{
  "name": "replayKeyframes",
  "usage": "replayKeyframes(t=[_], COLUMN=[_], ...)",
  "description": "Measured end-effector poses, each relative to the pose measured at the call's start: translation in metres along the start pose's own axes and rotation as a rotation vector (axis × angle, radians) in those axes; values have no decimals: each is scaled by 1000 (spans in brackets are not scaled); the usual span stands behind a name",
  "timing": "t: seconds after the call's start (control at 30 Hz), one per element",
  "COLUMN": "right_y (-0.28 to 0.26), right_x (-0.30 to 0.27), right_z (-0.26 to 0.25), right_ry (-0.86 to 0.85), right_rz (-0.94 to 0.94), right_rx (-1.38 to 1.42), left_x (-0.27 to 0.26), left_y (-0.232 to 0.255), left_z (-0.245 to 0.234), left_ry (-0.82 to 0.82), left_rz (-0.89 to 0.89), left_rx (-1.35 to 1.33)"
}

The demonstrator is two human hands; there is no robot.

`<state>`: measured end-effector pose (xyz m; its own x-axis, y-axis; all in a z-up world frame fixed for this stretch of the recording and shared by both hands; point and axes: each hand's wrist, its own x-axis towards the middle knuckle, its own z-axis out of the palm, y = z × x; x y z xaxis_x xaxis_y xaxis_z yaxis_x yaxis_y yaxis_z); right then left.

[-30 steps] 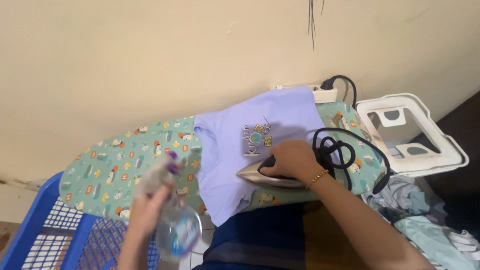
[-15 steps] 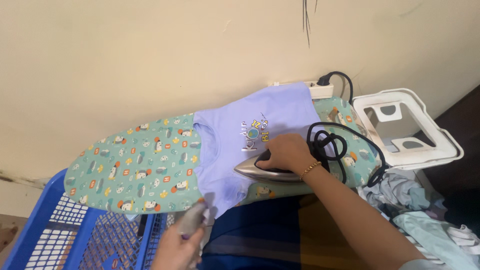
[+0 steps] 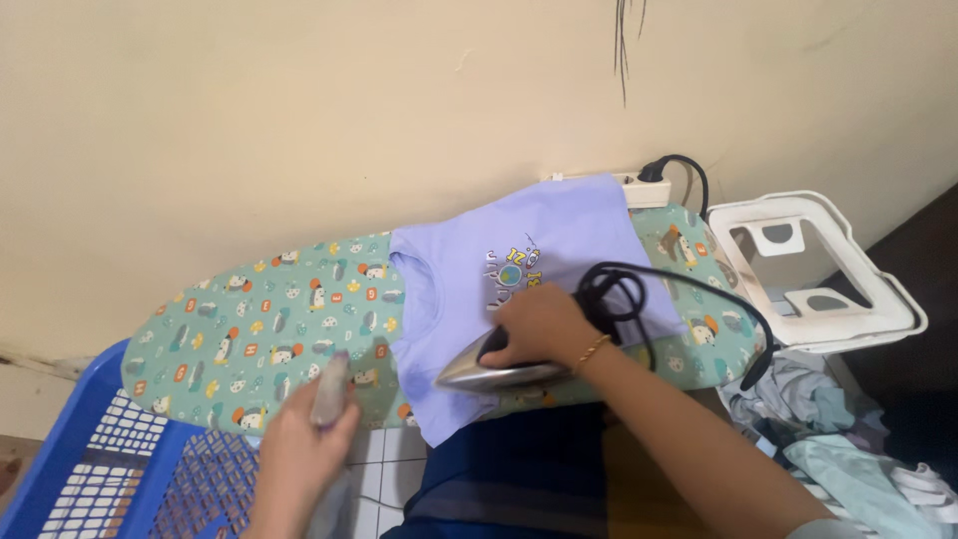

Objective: The person irons a light purple t-shirt on a patterned ironing board. They smooth the fabric, use a spray bottle to mist the shirt, and move the iron back and forth across the front and sleeves. The person flips the shirt to iron the back and continues smoothing the fabric until the task is complete.

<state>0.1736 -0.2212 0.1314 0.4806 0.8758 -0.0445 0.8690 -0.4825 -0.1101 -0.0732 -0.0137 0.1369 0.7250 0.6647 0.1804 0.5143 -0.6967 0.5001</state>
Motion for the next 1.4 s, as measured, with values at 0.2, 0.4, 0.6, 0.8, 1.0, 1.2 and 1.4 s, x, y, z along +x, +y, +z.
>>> replayKeyframes(t=[0.2,0.4,0.6,0.8,1.0,1.2,1.4], right_y=[-48,-58,-51,-50,-48,-45,-40], right_x=[22,54,41,54,42,30,50], right_z=[19,15,15,16,10,7,13], right_ry=[142,107,68,110,23,-10,94], right_rz=[-200,-10,-253,-135,-333,-284,-3], right_rx=[67,71,33,122,56,47,60], left_x=[79,163,179,136,147,159,169], left_y=[7,-23,-68,-35,-22,-44,-59], left_z=[14,64,96,68,63,103,112], left_ry=[133,38,7,43,-533,-853,-882], left_rz=[113,92,179,277,74,-78,-113], left_rx=[196,241,59,-103,-342,-304,-308])
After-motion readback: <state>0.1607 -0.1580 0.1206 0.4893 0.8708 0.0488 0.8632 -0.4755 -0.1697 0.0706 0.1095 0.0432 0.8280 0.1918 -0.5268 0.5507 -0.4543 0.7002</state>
